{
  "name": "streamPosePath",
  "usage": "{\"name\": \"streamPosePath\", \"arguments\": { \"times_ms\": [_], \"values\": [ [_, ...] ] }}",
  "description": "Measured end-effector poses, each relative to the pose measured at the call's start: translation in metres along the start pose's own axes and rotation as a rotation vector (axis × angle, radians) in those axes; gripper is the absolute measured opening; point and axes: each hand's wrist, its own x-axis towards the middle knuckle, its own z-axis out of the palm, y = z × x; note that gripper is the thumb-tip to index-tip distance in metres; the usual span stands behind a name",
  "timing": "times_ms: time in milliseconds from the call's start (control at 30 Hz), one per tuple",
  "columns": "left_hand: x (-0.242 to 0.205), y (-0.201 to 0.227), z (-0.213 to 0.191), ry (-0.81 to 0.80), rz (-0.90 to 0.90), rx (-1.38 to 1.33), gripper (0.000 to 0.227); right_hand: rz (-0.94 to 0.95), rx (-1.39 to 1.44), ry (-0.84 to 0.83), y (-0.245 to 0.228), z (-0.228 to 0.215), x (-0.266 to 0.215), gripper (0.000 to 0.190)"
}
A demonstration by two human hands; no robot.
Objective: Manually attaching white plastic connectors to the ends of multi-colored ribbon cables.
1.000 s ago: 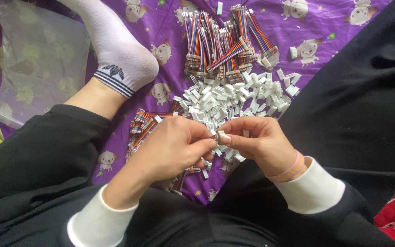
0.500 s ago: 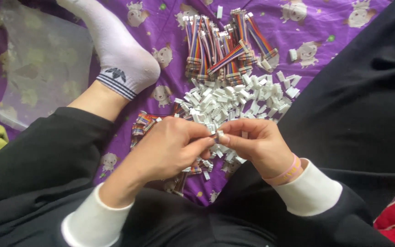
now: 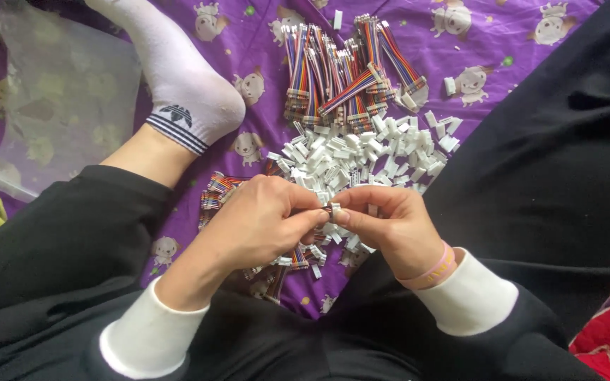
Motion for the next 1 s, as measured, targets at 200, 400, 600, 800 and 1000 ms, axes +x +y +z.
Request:
{"name": "streamPosePath", "arguments": {
  "times_ms": [200,400,600,800,1000],
  "values": [
    [0.000,-0.009,0.012,0.014,-0.006,-0.057,0.024,0.087,0.067,0.020,0.010,0.001,0.000,0.017],
    [-0.014,-0.024,-0.012,-0.171,-0.046,0.315,0.030,0.163,-0.027,-0.039,-0.011,0.015,-0.002,0.026],
    [0.059,-0.036,-0.001,0.525,0.222,0.477,0.023,0.000,-0.026,0.108,-0.013,-0.003,0.017,0.023],
    [0.136,-0.066,0.021,0.912,0.425,0.706,0.012,-0.223,-0.166,0.164,-0.018,-0.023,0.027,0.020],
    [0.043,-0.018,-0.012,0.335,0.495,0.345,0.027,-0.329,-0.551,0.056,-0.034,-0.027,0.032,0.060]
  ]
}}
